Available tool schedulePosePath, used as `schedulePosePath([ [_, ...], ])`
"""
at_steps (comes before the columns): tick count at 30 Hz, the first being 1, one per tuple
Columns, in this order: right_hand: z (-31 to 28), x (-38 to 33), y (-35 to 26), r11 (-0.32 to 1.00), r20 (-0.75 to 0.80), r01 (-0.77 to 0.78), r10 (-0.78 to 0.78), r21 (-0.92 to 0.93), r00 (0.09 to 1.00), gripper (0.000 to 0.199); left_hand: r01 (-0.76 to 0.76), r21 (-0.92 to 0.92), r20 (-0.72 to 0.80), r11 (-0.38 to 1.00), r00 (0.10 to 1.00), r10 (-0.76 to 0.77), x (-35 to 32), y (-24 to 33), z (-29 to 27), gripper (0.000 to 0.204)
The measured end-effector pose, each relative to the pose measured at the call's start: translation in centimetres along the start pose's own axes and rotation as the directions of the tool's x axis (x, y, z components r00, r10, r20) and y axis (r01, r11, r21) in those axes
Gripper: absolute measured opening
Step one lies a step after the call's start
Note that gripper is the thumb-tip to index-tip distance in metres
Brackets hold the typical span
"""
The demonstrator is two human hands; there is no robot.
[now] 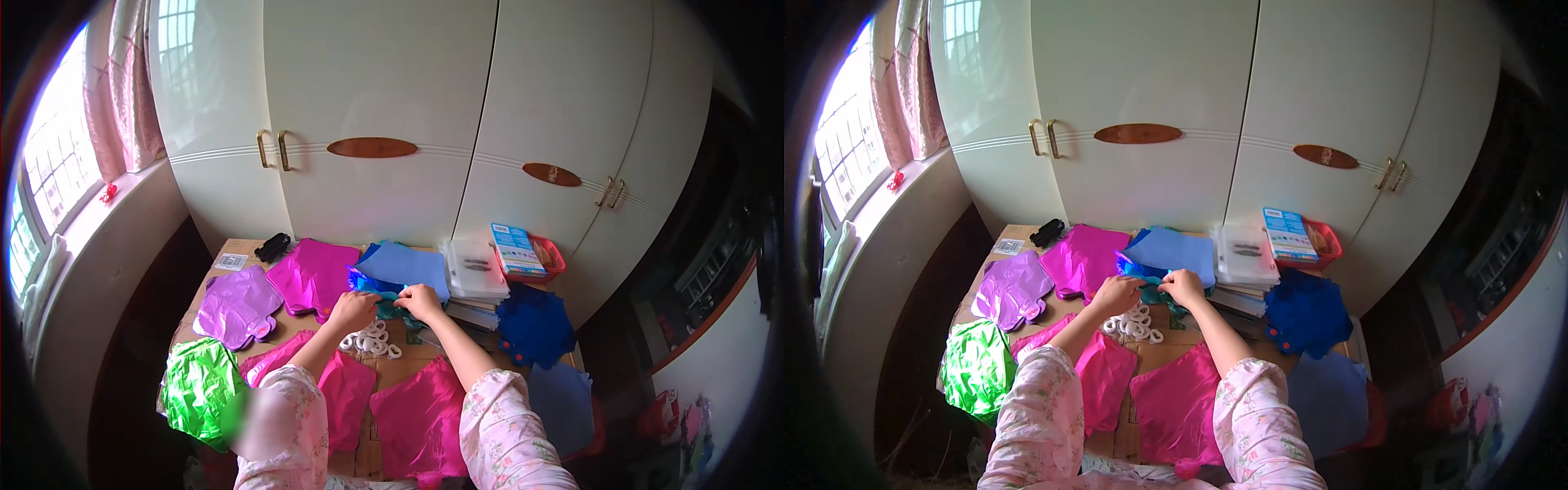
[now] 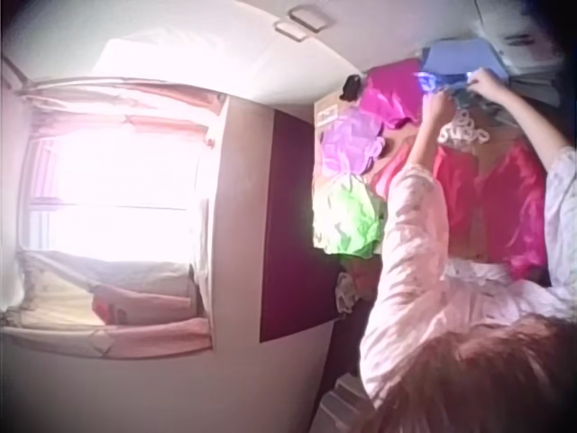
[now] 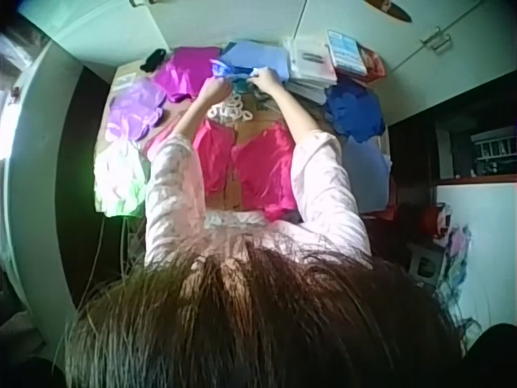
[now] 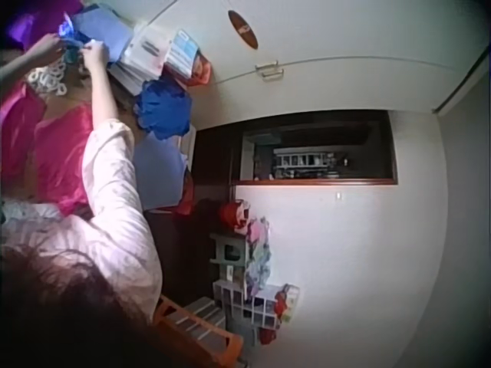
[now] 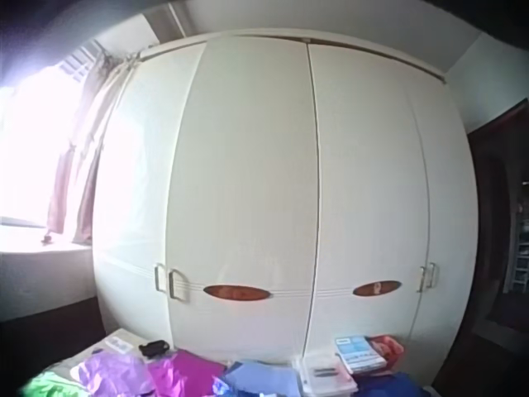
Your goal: Folding colorful foil sheets and placing them into small plastic bags.
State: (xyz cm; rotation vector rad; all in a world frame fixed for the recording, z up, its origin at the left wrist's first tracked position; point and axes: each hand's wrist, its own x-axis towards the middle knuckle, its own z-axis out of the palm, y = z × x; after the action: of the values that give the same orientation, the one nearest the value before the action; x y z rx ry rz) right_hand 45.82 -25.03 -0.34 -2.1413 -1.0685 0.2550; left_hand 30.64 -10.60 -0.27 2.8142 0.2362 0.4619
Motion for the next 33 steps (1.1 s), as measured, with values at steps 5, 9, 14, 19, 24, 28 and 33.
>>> schedulePosePath([
  [5, -0.1, 0.7, 0.1, 0.964, 0.004, -0.110, 0.113, 0.241, 0.994, 0.022, 0.207, 0.079, 0.345, 0.975, 0.912, -0.222, 1.0, 0.9, -1.3, 0.028],
  [9, -1.3, 3.4, 3.1, 0.885, -0.106, -0.143, 0.211, 0.443, 0.972, 0.017, -0.044, 0.217, 0.202, 0.975, 0.979, -0.001, 1.2, 0.6, 0.1, 0.026],
  [14, -6.4, 6.0, 2.7, 0.823, -0.363, -0.140, 0.387, 0.551, 0.847, 0.018, -0.075, 0.281, 0.240, 0.957, 0.971, 0.006, 1.3, -0.9, 0.9, 0.026],
  [19, -14.1, 6.8, 1.6, 0.938, -0.744, 0.047, 0.241, 0.343, 0.623, 0.019, -0.096, 0.277, 0.314, 0.956, 0.950, 0.004, 2.4, -0.9, 0.7, 0.026],
  [24, -19.6, 6.9, -1.2, 0.958, -0.877, 0.170, 0.130, 0.232, 0.463, 0.020, -0.105, 0.300, 0.337, 0.948, 0.941, -0.002, 2.9, -0.6, 0.3, 0.027],
  [28, -22.2, 5.0, -5.9, 0.968, -0.924, 0.242, -0.029, 0.070, 0.382, 0.017, -0.200, 0.293, 0.291, 0.935, 0.950, 0.112, 2.7, -1.5, 0.8, 0.027],
  [33, -17.6, 3.8, -12.5, 0.847, -0.826, 0.466, -0.442, -0.256, 0.351, 0.014, -0.202, 0.238, 0.195, 0.950, 0.968, 0.157, 1.9, -3.1, 2.0, 0.025],
])
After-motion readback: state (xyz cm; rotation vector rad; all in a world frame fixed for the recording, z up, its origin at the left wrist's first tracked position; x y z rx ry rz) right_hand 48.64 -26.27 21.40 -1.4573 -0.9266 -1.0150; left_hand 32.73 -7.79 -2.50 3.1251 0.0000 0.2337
